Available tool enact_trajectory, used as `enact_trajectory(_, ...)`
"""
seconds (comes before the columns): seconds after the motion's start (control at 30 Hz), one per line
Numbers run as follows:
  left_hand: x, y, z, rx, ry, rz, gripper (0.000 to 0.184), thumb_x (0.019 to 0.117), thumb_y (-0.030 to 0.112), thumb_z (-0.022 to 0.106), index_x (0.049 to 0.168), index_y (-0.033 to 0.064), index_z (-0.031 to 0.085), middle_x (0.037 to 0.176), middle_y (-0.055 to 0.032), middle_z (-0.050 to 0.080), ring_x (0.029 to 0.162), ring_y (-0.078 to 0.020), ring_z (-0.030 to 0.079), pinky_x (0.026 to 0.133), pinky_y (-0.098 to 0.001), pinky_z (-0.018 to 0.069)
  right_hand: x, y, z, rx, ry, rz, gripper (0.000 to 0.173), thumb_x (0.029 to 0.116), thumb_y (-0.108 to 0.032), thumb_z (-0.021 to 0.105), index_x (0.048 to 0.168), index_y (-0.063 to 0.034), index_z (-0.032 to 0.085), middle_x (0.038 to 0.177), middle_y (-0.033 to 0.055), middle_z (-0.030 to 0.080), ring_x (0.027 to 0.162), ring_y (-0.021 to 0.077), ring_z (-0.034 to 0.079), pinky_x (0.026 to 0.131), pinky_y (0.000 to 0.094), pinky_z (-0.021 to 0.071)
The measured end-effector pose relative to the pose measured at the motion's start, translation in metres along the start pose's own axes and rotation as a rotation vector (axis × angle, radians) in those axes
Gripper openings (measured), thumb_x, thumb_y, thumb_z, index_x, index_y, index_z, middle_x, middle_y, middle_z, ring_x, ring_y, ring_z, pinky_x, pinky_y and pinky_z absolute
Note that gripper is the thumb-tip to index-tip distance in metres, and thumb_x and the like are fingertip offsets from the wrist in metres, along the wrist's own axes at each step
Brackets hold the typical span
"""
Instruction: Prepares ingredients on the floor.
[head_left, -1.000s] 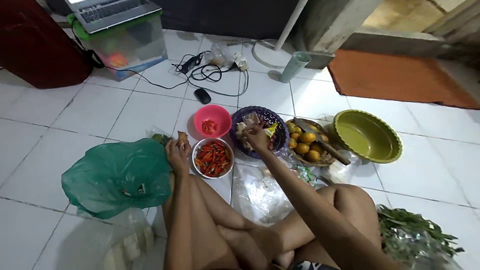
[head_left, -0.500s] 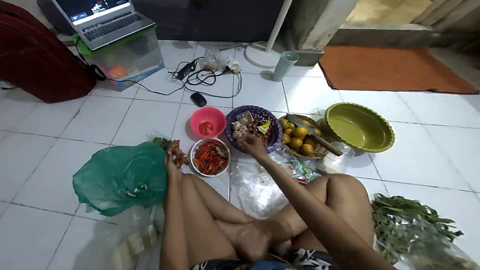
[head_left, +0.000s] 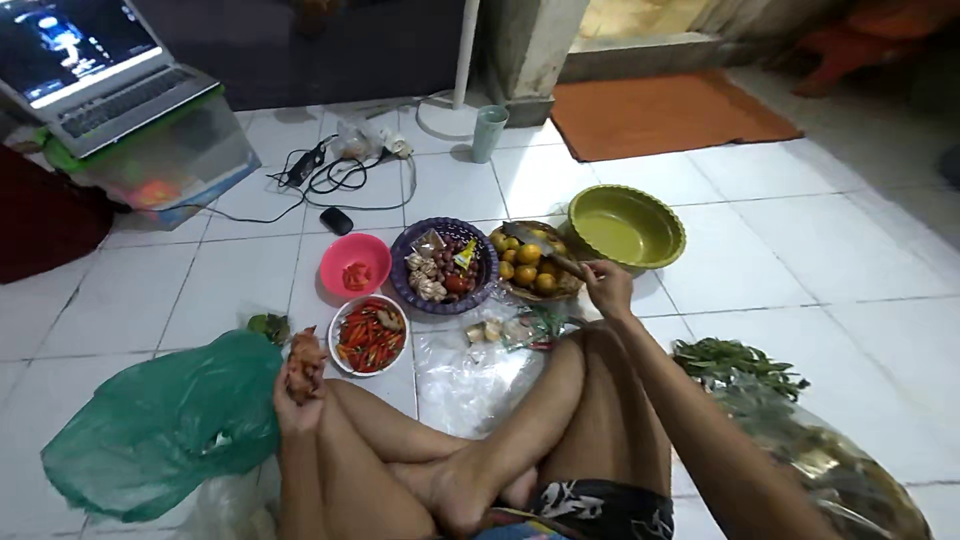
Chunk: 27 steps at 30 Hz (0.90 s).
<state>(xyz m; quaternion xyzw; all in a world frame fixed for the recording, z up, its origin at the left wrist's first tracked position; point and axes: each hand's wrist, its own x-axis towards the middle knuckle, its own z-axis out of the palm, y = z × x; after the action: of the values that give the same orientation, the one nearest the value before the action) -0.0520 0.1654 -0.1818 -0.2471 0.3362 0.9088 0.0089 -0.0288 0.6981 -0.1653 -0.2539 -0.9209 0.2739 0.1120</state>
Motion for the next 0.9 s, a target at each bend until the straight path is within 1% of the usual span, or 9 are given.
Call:
enact_trajectory(0.1,-0.006,-0.006,-0.009,-0.175,-0.08,0.034,0.058,0.1067,0.05,0.022,0.095,0.0121,0.064,0.085,-0.005,0.073,0.07,-0.0127,0.072,0.055,-0.0248,0.0598,-0.018,-0.007,0.014,0.059,-0.043,-0.043,0.031,0.1039,-0.015,0.057,0.116,0.0094,0.071,0.123,0.0318,0.066,0.111,0.0437,0.066,0.102,0.0542,0.049)
enact_trajectory(0.23,0.002,-0.008,-0.02,-0.273,-0.175,0.068,0.065,0.1043,0.057,0.014,0.114,0.0114,0.06,0.108,-0.0101,0.073,0.09,-0.0197,0.074,0.066,-0.0305,0.063,-0.071,-0.039,0.048,0.183,-0.209,-0.195,0.024,0.0963,-0.013,0.068,0.105,0.0087,0.075,0.113,0.0286,0.069,0.103,0.0399,0.068,0.097,0.0519,0.0535)
enact_trajectory(0.33,0.01,-0.006,-0.019,-0.327,-0.205,0.07,0.072,0.1023,0.062,0.011,0.117,0.0096,0.059,0.112,-0.0123,0.072,0.089,-0.0217,0.073,0.068,-0.0317,0.062,-0.116,-0.071,0.062,0.162,-0.358,-0.351,0.022,0.0917,-0.017,0.073,0.097,0.0041,0.077,0.104,0.0252,0.071,0.098,0.0421,0.068,0.093,0.0598,0.0512)
enact_trajectory(0.43,0.016,-0.005,-0.014,-0.359,-0.229,0.019,0.069,0.1008,0.062,0.016,0.121,0.0088,0.056,0.114,-0.014,0.07,0.088,-0.0225,0.072,0.066,-0.0319,0.061,-0.141,-0.09,0.075,0.122,-0.45,-0.374,0.012,0.0886,-0.002,0.069,0.095,0.0073,0.072,0.096,0.0248,0.071,0.093,0.042,0.069,0.089,0.0609,0.0507)
enact_trajectory(0.5,0.019,-0.006,-0.013,-0.353,-0.245,-0.015,0.067,0.1,0.061,0.016,0.124,0.0099,0.053,0.118,-0.0144,0.067,0.086,-0.0223,0.071,0.063,-0.0312,0.0593,-0.142,-0.09,0.08,0.079,-0.66,-0.359,0.019,0.0886,0.007,0.062,0.103,0.0052,0.074,0.108,0.0238,0.072,0.106,0.0427,0.067,0.101,0.0623,0.0446)
enact_trajectory(0.57,0.02,-0.007,-0.012,-0.341,-0.239,-0.016,0.069,0.0995,0.061,0.014,0.124,0.0103,0.053,0.12,-0.0147,0.067,0.084,-0.0219,0.07,0.062,-0.0318,0.0582,-0.132,-0.086,0.082,0.084,-0.858,-0.346,0.034,0.0903,0.008,0.059,0.119,-0.0011,0.073,0.135,0.0207,0.066,0.125,0.0423,0.061,0.11,0.0631,0.0385)
enact_trajectory(0.63,0.018,-0.007,-0.013,-0.337,-0.245,-0.013,0.069,0.099,0.061,0.015,0.124,0.0101,0.053,0.121,-0.0155,0.066,0.083,-0.0223,0.069,0.062,-0.0327,0.0577,-0.123,-0.086,0.075,0.171,-0.798,-0.286,0.031,0.0975,-0.002,0.058,0.125,-0.0009,0.071,0.134,0.0197,0.067,0.126,0.0388,0.062,0.111,0.058,0.0426)
enact_trajectory(0.77,0.02,-0.005,-0.021,-0.341,-0.269,0.004,0.068,0.0995,0.061,0.017,0.125,0.0101,0.054,0.121,-0.0161,0.066,0.085,-0.0246,0.069,0.065,-0.0364,0.0587,-0.093,-0.077,0.057,0.248,-0.407,-0.153,0.028,0.102,-0.011,0.057,0.12,0.0074,0.069,0.113,0.0232,0.073,0.107,0.0343,0.071,0.1,0.0503,0.053)
enact_trajectory(0.9,0.02,-0.006,-0.018,-0.262,-0.239,0.02,0.07,0.0983,0.064,0.009,0.127,0.0167,0.052,0.127,-0.0099,0.065,0.1,-0.0237,0.068,0.074,-0.0396,0.0587,-0.039,-0.049,0.035,0.07,-0.124,-0.028,0.032,0.0989,-0.001,0.054,0.127,0.0071,0.065,0.129,0.0299,0.064,0.124,0.046,0.059,0.108,0.0576,0.0447)
